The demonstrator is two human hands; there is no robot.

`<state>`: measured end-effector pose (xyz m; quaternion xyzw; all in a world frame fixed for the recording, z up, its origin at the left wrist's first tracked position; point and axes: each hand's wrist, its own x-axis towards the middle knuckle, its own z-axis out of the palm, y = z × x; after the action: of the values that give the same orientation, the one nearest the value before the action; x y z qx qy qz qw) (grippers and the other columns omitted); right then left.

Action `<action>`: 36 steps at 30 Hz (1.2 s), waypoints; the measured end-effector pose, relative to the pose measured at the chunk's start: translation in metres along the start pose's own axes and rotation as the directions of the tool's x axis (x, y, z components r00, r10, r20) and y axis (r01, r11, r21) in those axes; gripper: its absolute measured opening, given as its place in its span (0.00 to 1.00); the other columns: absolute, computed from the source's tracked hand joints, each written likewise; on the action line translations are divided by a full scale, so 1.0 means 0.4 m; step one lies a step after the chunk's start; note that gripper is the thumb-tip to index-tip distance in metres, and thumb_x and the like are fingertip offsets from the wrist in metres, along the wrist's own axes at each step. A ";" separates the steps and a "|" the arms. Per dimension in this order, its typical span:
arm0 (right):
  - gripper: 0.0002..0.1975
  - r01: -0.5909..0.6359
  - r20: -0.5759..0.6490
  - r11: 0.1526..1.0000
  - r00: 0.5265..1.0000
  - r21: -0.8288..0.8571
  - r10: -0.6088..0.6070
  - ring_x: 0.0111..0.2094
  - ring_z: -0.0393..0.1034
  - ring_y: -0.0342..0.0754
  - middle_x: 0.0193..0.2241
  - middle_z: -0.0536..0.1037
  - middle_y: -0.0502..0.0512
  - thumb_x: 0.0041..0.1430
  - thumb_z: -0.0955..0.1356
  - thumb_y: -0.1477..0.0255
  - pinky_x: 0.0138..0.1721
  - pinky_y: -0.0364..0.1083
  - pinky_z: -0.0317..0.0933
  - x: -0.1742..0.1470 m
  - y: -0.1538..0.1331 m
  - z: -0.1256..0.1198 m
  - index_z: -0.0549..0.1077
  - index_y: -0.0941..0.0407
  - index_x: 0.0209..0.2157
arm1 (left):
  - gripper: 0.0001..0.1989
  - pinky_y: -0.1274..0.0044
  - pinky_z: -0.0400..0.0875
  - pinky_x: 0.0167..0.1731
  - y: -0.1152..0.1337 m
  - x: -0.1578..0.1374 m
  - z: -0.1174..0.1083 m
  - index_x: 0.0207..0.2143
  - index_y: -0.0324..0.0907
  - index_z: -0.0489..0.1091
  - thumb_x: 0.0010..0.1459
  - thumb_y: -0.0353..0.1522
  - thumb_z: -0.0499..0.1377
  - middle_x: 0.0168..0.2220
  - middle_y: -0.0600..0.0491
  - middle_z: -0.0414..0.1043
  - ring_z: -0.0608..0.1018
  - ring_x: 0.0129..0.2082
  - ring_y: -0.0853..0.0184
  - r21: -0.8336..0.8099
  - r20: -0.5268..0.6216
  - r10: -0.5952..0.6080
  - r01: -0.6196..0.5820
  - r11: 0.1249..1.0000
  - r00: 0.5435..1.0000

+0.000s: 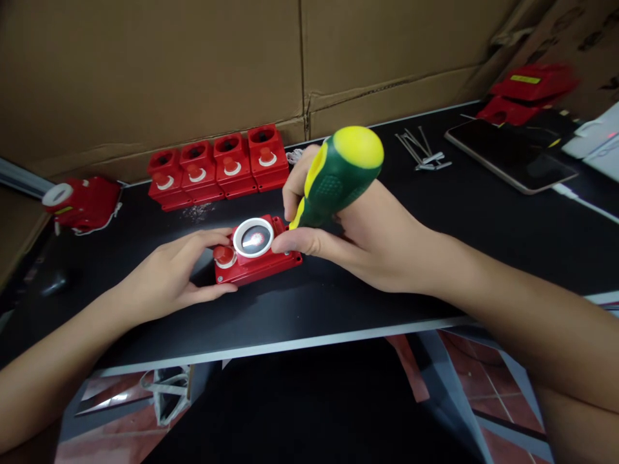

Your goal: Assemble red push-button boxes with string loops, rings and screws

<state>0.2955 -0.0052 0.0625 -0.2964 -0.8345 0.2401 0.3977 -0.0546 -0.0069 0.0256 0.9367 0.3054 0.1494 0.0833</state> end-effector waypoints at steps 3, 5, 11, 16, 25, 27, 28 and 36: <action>0.16 0.003 -0.013 1.000 1.000 0.012 -0.003 0.44 0.78 0.50 0.42 0.82 0.51 0.72 0.78 0.55 0.51 0.53 0.74 -0.002 0.002 -0.003 0.75 0.50 0.42 | 0.30 0.57 0.86 0.66 -0.002 0.000 -0.001 0.69 0.44 0.69 0.77 0.52 0.67 0.67 0.36 0.82 0.87 0.66 0.46 -0.026 0.000 -0.011 0.010 1.000 1.000; 0.17 -0.057 -0.057 0.997 0.997 0.059 0.060 0.43 0.81 0.50 0.43 0.84 0.50 0.65 0.83 0.60 0.49 0.52 0.78 -0.005 -0.002 -0.002 0.77 0.50 0.43 | 0.31 0.57 0.86 0.66 -0.003 0.001 -0.002 0.69 0.43 0.70 0.76 0.52 0.67 0.68 0.36 0.82 0.87 0.66 0.46 -0.029 -0.004 -0.005 0.005 1.000 1.000; 0.19 -0.186 -0.099 0.894 0.964 0.407 0.246 0.35 0.83 0.46 0.42 0.86 0.50 0.59 0.85 0.68 0.26 0.45 0.76 -0.008 -0.029 0.002 0.79 0.50 0.46 | 0.31 0.56 0.86 0.65 -0.003 0.002 -0.005 0.69 0.43 0.70 0.76 0.52 0.68 0.68 0.35 0.82 0.87 0.65 0.45 -0.047 0.003 -0.007 0.007 0.999 1.000; 0.10 -0.214 0.066 0.919 0.977 0.330 0.204 0.39 0.83 0.45 0.50 0.87 0.52 0.69 0.76 0.72 0.34 0.45 0.78 -0.004 -0.030 0.000 0.80 0.51 0.50 | 0.32 0.56 0.87 0.64 -0.004 0.000 -0.006 0.69 0.43 0.69 0.76 0.53 0.67 0.68 0.34 0.81 0.88 0.65 0.45 -0.021 0.006 0.007 -0.007 1.000 1.000; 0.22 -0.245 -0.070 0.911 0.957 0.333 0.283 0.35 0.80 0.46 0.48 0.88 0.53 0.59 0.85 0.65 0.35 0.48 0.80 -0.001 -0.005 -0.002 0.82 0.51 0.52 | 0.31 0.57 0.87 0.64 -0.004 0.001 -0.005 0.68 0.42 0.70 0.76 0.53 0.67 0.68 0.33 0.81 0.88 0.65 0.46 -0.029 0.011 -0.008 0.009 1.000 1.000; 0.23 -0.262 0.020 0.909 0.963 0.324 0.270 0.31 0.76 0.42 0.51 0.88 0.54 0.63 0.83 0.65 0.31 0.45 0.76 -0.001 -0.010 -0.009 0.81 0.51 0.58 | 0.31 0.57 0.87 0.64 -0.003 0.001 -0.006 0.68 0.43 0.71 0.75 0.53 0.68 0.68 0.34 0.81 0.88 0.64 0.46 -0.047 0.011 -0.025 0.025 0.999 1.000; 0.23 -0.268 0.050 0.913 0.963 0.309 0.266 0.30 0.75 0.41 0.51 0.88 0.54 0.64 0.82 0.64 0.29 0.44 0.73 -0.001 -0.012 -0.010 0.81 0.50 0.58 | 0.31 0.56 0.87 0.64 -0.002 0.001 -0.006 0.68 0.43 0.71 0.74 0.52 0.69 0.68 0.34 0.81 0.88 0.64 0.45 -0.052 0.013 -0.031 0.031 0.998 0.999; 0.13 -0.214 -0.091 0.924 0.963 0.318 0.254 0.38 0.80 0.46 0.41 0.84 0.51 0.61 0.83 0.67 0.38 0.48 0.80 -0.005 -0.009 0.004 0.82 0.51 0.43 | 0.32 0.57 0.88 0.63 -0.009 -0.003 0.001 0.69 0.42 0.68 0.77 0.53 0.66 0.68 0.33 0.81 0.88 0.64 0.46 0.007 0.001 0.018 -0.018 1.000 1.000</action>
<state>0.2942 -0.0091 0.0630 -0.3440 -0.7180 0.3921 0.4608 -0.0573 -0.0047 0.0240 0.9397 0.2976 0.1489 0.0789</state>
